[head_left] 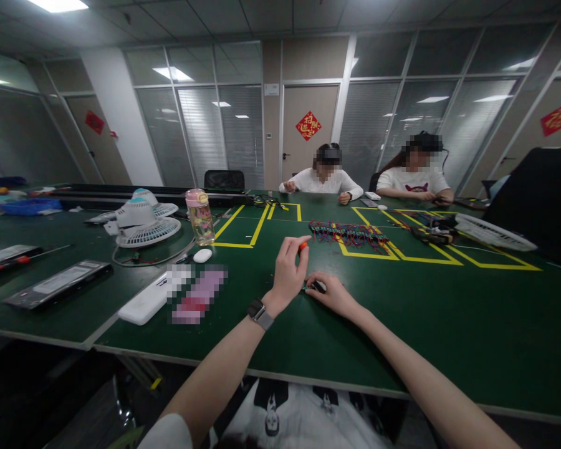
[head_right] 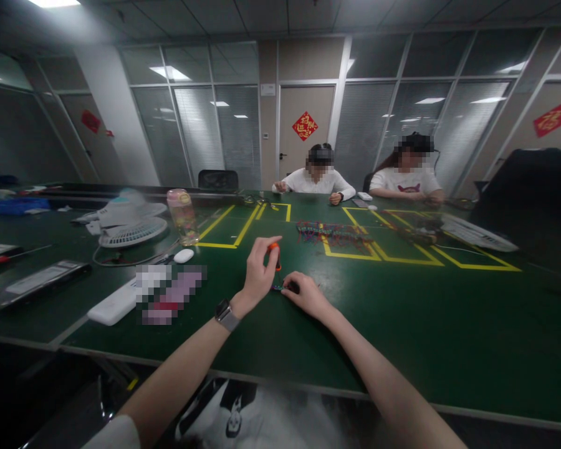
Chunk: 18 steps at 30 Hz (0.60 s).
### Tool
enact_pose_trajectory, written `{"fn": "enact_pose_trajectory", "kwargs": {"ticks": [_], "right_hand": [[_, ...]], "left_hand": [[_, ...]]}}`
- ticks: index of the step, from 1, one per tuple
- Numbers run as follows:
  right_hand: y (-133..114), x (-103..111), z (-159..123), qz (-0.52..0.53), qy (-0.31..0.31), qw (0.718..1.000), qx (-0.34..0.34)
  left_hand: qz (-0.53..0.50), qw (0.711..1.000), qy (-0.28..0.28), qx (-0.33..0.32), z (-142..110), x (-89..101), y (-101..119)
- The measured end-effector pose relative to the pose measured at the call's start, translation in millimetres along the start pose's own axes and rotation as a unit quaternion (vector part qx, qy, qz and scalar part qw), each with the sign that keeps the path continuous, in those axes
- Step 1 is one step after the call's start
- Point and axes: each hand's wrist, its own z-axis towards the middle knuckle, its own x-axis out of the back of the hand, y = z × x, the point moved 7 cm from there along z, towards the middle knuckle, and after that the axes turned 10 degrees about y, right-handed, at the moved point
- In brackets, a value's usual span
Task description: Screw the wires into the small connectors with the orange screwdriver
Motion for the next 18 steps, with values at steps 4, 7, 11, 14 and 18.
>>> {"fn": "enact_pose_trajectory", "kwargs": {"ticks": [4,7,11,14,18], "right_hand": [[0.5,-0.2,0.0,0.004,-0.002,1.000,0.003],[0.4,0.0,-0.2,0.005,-0.004,1.000,0.005],[-1.1,0.9,-0.3,0.004,-0.007,1.000,0.006],[-2.4,1.4,-0.4,0.007,-0.010,1.000,0.005],[-3.2,1.7,-0.4,0.009,-0.010,1.000,0.006]], "left_hand": [[-0.007,1.000,-0.006,0.004,0.4,-0.4,-0.5],[0.021,1.000,0.007,0.004,1.4,1.8,0.2],[0.003,1.000,-0.007,0.006,1.4,0.2,1.5],[-0.020,1.000,-0.019,0.006,0.9,-0.9,2.4],[0.004,1.000,0.008,-0.002,1.4,3.3,3.1]]}}
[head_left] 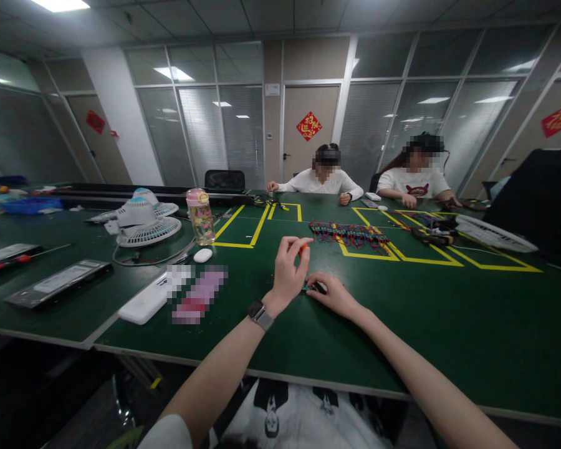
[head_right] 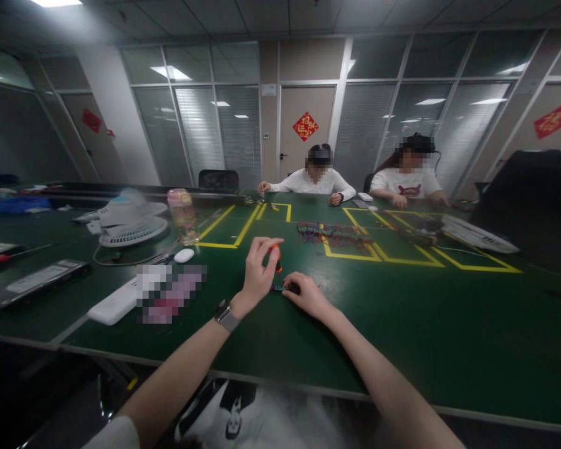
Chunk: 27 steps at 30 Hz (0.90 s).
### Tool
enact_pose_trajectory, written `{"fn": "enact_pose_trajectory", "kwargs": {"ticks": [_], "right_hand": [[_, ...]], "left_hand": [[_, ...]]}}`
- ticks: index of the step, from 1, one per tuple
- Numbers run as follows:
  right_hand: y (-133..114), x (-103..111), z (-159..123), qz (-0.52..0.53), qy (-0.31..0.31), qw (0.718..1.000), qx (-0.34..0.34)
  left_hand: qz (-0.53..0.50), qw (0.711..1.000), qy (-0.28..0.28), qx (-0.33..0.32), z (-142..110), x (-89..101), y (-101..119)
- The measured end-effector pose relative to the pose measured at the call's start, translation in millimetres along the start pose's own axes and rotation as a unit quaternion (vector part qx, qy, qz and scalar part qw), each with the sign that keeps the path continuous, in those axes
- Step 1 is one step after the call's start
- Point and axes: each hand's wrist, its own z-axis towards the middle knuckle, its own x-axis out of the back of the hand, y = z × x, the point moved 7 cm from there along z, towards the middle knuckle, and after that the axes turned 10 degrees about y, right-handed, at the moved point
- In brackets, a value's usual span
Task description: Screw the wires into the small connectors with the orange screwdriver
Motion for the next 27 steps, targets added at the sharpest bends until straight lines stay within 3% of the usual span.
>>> {"fn": "enact_pose_trajectory", "kwargs": {"ticks": [3,9,14,20,27], "right_hand": [[-0.4,0.2,0.1,-0.001,0.001,1.000,0.003],[0.8,0.4,0.0,0.001,0.000,1.000,-0.001],[0.8,0.4,-0.2,0.004,0.000,1.000,0.004],[1.5,0.1,-0.2,0.008,0.000,1.000,0.007],[4.6,-1.1,-0.3,0.006,0.001,1.000,0.011]], "left_hand": [[0.018,1.000,0.019,-0.003,0.7,2.5,0.4],[-0.021,1.000,-0.009,0.002,0.2,-0.9,0.2],[0.030,0.999,0.025,0.007,1.0,2.5,-2.2],[-0.010,1.000,0.002,0.001,0.5,-0.9,-0.9],[0.026,1.000,0.010,0.000,0.2,0.6,-0.5]]}}
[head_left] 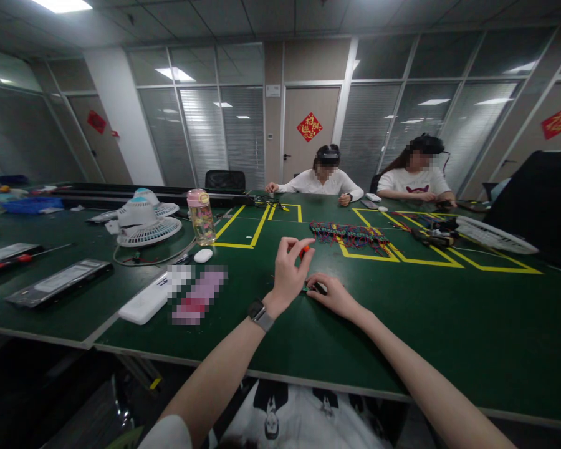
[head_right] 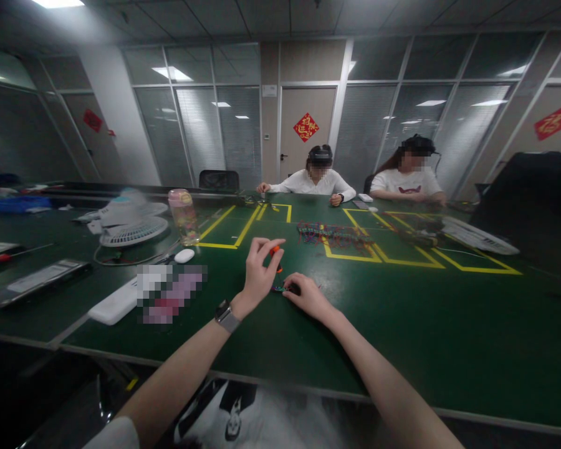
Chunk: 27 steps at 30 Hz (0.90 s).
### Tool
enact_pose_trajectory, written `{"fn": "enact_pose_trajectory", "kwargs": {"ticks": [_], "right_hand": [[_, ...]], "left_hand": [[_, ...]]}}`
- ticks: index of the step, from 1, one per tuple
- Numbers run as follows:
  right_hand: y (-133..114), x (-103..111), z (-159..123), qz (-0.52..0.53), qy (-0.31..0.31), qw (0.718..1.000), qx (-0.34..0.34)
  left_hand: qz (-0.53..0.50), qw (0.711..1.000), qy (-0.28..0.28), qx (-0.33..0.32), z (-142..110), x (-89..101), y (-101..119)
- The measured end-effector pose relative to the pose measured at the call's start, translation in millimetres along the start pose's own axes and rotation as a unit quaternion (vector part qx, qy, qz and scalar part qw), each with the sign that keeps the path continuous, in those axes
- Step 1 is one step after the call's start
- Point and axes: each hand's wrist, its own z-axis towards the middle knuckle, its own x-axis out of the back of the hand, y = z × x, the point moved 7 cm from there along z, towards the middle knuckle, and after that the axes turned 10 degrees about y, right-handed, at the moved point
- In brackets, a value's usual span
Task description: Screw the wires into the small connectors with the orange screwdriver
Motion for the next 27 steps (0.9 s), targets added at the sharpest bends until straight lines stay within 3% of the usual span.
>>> {"fn": "enact_pose_trajectory", "kwargs": {"ticks": [4,10,27], "right_hand": [[-0.7,0.2,-0.1,0.002,0.000,1.000,0.001],[-1.6,0.2,-0.1,-0.001,-0.004,1.000,-0.002],[-2.0,-0.4,0.4,0.001,0.000,1.000,0.003]], "left_hand": [[-0.035,0.999,-0.021,-0.001,0.0,-2.3,1.7],[0.003,1.000,-0.003,-0.001,-0.5,-0.3,-0.3],[-0.024,0.999,-0.022,-0.013,-1.8,-3.5,1.8]]}}
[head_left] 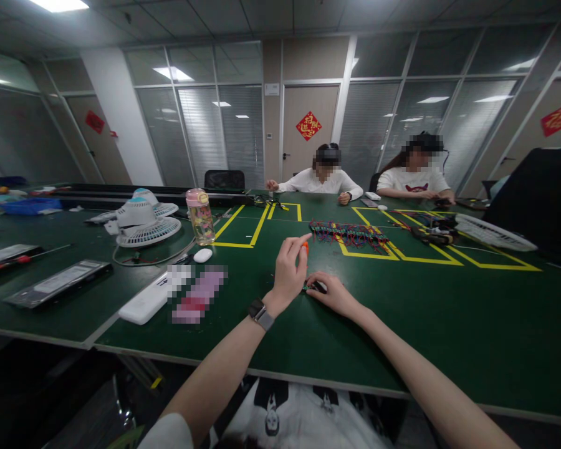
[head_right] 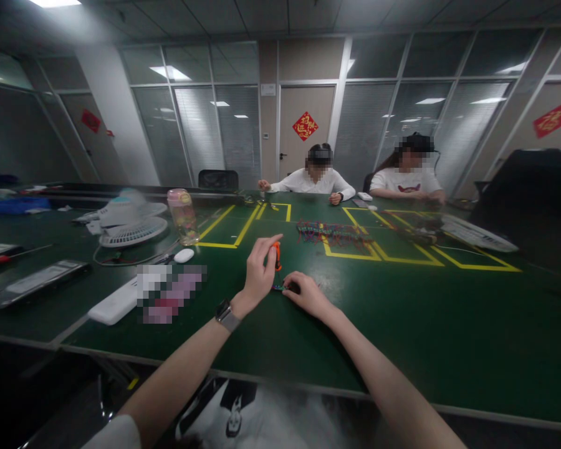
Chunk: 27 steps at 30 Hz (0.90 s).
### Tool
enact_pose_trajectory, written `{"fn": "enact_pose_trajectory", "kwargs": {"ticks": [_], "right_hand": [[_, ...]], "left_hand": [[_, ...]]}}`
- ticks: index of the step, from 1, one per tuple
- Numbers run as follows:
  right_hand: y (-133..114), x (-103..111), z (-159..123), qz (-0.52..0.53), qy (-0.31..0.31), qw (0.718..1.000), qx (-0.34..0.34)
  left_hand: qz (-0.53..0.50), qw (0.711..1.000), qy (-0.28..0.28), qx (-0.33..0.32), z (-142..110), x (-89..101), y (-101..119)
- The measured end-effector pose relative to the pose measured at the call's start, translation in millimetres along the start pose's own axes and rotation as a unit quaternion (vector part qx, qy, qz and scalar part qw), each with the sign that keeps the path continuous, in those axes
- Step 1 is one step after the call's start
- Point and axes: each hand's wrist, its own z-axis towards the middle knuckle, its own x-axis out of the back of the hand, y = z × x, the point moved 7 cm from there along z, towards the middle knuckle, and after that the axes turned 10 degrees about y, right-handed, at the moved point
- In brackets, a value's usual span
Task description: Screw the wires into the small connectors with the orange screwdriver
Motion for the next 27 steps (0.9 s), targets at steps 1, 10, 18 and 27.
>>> {"fn": "enact_pose_trajectory", "kwargs": {"ticks": [1,10,18,27], "right_hand": [[0.0,0.1,0.1,-0.002,0.000,1.000,-0.001],[1.8,-0.2,-0.3,-0.005,0.002,1.000,-0.004],[1.4,-0.3,0.0,-0.001,0.000,1.000,-0.005],[3.4,-1.6,0.1,0.004,-0.001,1.000,-0.002]], "left_hand": [[0.005,1.000,0.003,0.001,0.0,0.4,-0.4],[-0.003,1.000,-0.002,-0.006,0.0,-0.3,0.5],[0.037,0.999,0.027,-0.005,0.1,3.5,-0.4],[0.023,0.999,0.028,-0.007,0.2,4.6,1.2]]}}
